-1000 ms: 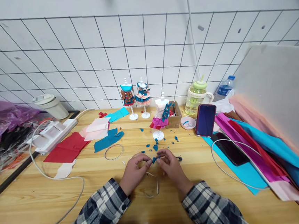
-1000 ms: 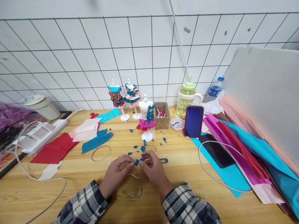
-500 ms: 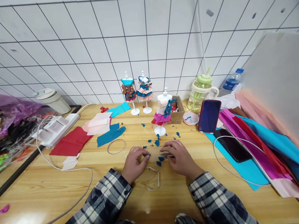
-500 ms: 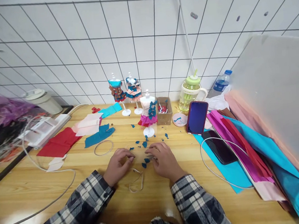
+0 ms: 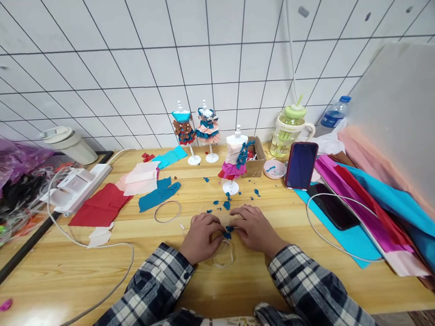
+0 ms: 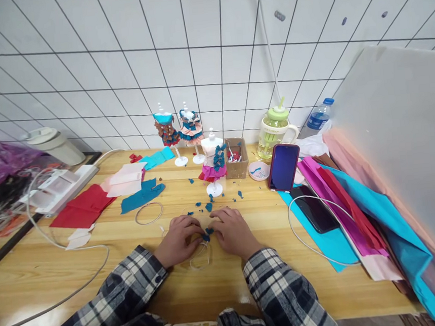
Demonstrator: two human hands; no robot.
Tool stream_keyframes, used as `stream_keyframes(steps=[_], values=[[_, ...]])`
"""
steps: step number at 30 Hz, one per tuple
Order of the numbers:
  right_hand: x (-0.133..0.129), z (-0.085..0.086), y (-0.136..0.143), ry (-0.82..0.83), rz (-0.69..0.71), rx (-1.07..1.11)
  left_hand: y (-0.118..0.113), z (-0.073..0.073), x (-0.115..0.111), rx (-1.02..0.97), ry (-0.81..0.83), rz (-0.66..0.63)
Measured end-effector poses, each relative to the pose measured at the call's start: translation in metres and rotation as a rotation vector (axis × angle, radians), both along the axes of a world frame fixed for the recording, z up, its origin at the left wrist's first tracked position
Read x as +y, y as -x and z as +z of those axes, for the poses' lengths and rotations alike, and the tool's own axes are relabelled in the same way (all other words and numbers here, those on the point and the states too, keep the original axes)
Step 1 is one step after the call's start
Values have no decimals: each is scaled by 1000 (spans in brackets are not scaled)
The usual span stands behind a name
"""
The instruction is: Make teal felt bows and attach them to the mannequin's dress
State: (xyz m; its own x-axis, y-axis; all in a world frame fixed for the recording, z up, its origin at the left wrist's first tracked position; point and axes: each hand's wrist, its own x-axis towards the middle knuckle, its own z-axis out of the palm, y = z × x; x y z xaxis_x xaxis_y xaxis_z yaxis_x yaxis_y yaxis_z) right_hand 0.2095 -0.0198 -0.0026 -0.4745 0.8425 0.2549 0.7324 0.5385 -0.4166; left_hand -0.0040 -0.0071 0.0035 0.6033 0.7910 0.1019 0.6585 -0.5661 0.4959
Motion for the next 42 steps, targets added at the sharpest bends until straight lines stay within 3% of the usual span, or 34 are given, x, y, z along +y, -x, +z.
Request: stream_keyframes(steps=[5, 11, 21, 28, 33, 36, 42], values=[[1, -3, 5, 4, -26, -33, 1, 0, -2, -6, -11, 17], [-2, -4, 11, 37, -97, 100, -2, 1, -6, -8, -91, 5], [-2, -11, 17, 81, -124, 264, -3, -6, -4, -140, -62, 155], [-7, -4, 19, 15, -100, 348, -3, -5, -5, -199, -20, 126], [-5, -9, 23, 19, -151, 461, -3, -4, -5, -227, -4, 120], [-3, -11, 24, 108, -187, 607, -4, -4, -4, -300, 16, 118], [-5, -10, 28, 460, -264, 1013, -4, -6, -3, -582, 127, 197]])
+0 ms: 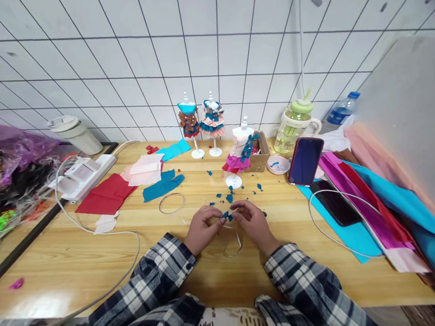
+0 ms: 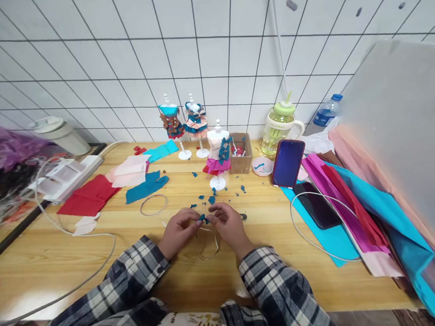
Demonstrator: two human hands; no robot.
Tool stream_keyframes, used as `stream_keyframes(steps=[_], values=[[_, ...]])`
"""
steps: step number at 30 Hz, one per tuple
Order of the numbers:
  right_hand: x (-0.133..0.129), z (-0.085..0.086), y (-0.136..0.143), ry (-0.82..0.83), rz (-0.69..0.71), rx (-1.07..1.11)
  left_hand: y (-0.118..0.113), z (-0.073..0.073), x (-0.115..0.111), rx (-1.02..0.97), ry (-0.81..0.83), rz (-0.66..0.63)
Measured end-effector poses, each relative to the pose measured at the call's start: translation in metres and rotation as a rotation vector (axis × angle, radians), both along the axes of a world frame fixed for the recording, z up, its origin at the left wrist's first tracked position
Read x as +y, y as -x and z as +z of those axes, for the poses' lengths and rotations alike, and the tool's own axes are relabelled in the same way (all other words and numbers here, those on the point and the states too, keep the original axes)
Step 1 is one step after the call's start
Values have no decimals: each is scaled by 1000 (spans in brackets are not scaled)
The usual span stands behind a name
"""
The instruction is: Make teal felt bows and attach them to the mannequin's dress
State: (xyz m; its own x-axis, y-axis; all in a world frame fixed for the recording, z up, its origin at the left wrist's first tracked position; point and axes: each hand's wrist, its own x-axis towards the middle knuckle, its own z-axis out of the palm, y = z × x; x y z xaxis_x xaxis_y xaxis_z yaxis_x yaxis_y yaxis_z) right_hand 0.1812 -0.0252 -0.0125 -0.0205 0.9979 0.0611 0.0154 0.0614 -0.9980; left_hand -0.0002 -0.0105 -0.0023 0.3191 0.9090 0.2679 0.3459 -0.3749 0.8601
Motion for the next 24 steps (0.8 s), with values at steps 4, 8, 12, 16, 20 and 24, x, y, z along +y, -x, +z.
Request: stream_keyframes(steps=[4, 8, 12, 16, 20, 24], values=[[-4, 0, 6, 223, 50, 318, -1, -1, 1, -138, 50, 96], [-7, 1, 16, 388, -2, 504, -6, 0, 2, -154, 36, 78], [-7, 7, 16, 412, -84, 544, -7, 10, -2, -66, -7, 40], [-3, 21, -4, 325, -156, 495, -6, 18, 10, 201, -8, -4], [-3, 37, -26, 228, -208, 473, -20, 8, 60, 410, 13, 86], [-12, 47, -31, 167, -189, 381, -47, -7, 111, 408, 14, 108]])
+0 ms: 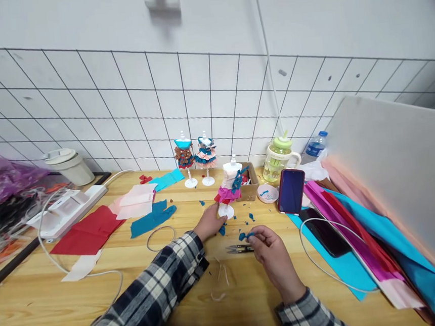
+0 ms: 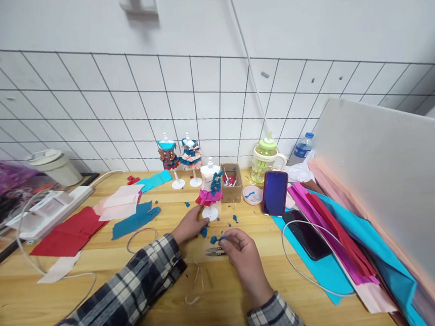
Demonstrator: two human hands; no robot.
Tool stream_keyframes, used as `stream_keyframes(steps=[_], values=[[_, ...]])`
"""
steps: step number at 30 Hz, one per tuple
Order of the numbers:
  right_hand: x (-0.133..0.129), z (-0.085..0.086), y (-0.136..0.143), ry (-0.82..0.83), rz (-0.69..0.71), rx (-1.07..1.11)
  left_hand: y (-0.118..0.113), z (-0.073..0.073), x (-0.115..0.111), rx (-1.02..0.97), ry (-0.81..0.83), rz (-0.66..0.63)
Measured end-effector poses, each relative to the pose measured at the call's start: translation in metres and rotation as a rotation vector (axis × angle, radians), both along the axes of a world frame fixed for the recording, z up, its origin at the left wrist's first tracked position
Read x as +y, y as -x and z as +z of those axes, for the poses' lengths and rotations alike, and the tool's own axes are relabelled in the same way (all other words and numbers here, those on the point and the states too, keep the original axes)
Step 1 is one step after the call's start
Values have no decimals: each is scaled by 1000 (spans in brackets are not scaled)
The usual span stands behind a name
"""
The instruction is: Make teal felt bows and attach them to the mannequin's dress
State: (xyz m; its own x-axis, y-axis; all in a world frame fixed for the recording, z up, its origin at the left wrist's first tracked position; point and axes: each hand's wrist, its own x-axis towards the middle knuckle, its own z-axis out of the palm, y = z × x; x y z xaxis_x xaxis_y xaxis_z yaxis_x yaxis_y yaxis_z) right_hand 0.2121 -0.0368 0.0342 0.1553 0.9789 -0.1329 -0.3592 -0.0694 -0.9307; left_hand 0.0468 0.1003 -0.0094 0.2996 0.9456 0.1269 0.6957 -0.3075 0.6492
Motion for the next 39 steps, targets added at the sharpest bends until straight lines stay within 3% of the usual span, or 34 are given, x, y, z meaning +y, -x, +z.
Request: stream_keyframes(steps=[3, 6, 11, 14, 18, 23, 39], values=[[-4, 8, 0, -59, 1, -82, -15, -3, 13, -13, -26, 3], [4, 26, -1, -117, -18, -173, -20, -1, 7, -11, -61, 0], [39, 66, -3, -302, -129, -413, -18, 0, -14, 5, -113, -69], [60, 78, 0, -377, -201, -540, -17, -3, -21, 22, -141, -90], [75, 80, 6, -436, -303, -747, -16, -8, -24, 46, -170, -108], [78, 79, 12, -453, -413, -859, -15, -8, -25, 62, -203, -142], [76, 87, 18, -409, -518, -1028, -13, -21, -21, 138, -280, -207]])
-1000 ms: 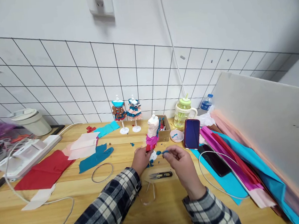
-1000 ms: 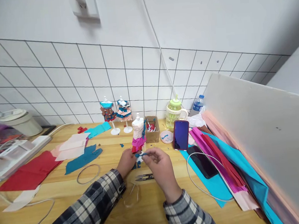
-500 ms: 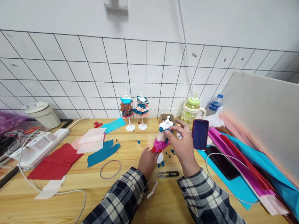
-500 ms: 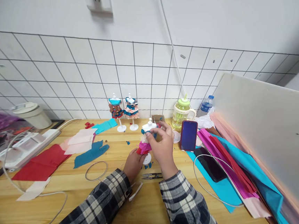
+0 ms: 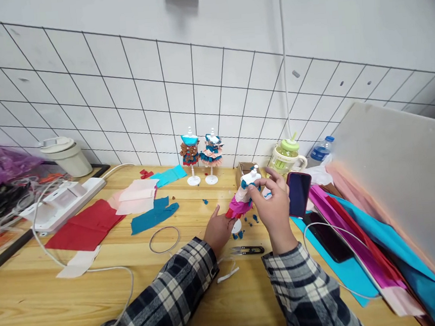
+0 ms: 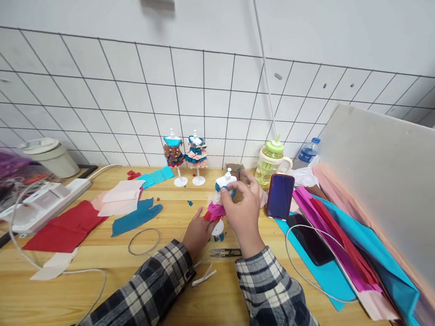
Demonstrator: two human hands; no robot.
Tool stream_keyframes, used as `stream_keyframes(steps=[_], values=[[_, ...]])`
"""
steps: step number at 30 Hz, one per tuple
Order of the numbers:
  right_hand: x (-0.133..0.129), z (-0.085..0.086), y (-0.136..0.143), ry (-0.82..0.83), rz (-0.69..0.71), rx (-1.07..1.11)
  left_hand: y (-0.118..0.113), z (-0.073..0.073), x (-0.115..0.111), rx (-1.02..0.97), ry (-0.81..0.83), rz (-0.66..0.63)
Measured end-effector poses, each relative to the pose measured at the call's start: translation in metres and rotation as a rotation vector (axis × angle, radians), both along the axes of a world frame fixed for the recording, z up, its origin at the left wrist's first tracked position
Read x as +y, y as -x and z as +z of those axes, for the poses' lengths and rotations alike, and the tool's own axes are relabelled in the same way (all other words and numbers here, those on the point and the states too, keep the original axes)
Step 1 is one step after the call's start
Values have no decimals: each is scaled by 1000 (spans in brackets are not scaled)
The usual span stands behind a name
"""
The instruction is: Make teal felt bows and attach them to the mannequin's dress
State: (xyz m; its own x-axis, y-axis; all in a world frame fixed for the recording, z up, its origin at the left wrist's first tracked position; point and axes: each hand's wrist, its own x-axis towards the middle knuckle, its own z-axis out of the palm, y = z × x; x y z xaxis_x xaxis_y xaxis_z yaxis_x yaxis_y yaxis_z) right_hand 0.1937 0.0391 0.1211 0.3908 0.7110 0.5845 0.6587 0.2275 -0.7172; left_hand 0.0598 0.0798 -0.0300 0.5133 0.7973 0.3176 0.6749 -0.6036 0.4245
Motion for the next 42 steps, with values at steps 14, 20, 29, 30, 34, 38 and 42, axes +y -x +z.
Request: stream_keyframes(steps=[14, 20, 29, 30, 34, 38, 42], values=[[3, 2, 9, -66, 4, 71, 1, -1, 1, 50, -26, -23], [8, 1, 5, -73, 28, 72, 1, 2, 0, 76, -26, -29], [11, -13, 2, -133, 151, 118, 0, -4, 3, 50, -89, 2], [10, -13, 2, -154, 179, 134, 0, -4, 2, 42, -91, 2], [0, -18, -3, -256, 181, 128, 0, 3, -1, -22, -52, 9], [-16, -57, -19, -215, 57, 15, -1, 12, -1, -103, 58, 55], [-32, -119, -40, -108, -39, -95, -2, 17, 4, -92, 100, 118]])
